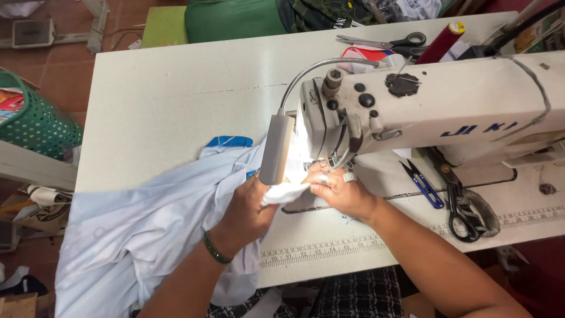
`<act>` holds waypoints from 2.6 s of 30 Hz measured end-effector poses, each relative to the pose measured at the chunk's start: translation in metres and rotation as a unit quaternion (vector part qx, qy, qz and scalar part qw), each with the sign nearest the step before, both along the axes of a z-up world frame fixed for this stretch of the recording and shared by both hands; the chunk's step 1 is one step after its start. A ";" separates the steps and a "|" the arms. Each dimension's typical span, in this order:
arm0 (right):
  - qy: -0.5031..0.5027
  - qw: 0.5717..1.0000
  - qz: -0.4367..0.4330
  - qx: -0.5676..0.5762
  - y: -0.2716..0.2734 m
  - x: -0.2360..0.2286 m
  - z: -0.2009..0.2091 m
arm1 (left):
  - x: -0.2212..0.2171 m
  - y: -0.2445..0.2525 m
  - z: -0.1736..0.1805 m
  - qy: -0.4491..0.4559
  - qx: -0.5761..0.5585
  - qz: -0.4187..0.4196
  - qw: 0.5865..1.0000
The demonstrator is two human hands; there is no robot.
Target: Trimming and inspecting a white and blue sports jersey at a sewing workstation using scissors.
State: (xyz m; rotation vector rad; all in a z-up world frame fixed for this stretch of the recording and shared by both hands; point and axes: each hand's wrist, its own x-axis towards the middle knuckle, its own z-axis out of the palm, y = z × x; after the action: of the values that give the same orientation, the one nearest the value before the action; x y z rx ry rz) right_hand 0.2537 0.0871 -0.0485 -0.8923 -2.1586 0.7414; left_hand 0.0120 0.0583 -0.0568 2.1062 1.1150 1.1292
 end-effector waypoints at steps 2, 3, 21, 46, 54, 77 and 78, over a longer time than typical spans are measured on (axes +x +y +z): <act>0.003 0.999 0.025 0.023 0.002 -0.001 0.005 | 0.000 -0.002 0.014 -0.005 0.033 -0.036 0.999; 0.004 0.998 0.052 0.040 -0.001 -0.001 0.005 | 0.001 -0.007 0.019 -0.013 0.062 -0.070 0.996; 0.081 0.984 0.108 0.116 -0.027 -0.011 0.043 | 0.029 -0.010 0.061 0.054 0.152 -0.109 0.981; -0.047 0.966 0.123 0.224 -0.015 -0.009 0.029 | 0.024 -0.009 0.064 0.065 0.179 -0.225 0.956; -0.085 0.963 0.007 0.255 -0.031 -0.034 0.064 | 0.023 0.005 0.070 0.090 0.176 -0.170 0.965; -0.071 0.974 -0.017 0.215 -0.010 -0.012 0.016 | 0.027 0.011 0.036 0.148 0.394 -0.018 0.907; -0.066 0.976 0.057 0.202 -0.006 -0.010 0.014 | 0.024 0.009 0.045 0.157 0.376 -0.093 0.909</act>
State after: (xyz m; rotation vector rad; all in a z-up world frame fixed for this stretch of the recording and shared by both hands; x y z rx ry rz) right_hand 0.2440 0.0807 -0.0343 -0.6202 -2.3763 0.2809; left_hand 0.0364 0.0669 -0.0114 2.9990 0.6101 1.2873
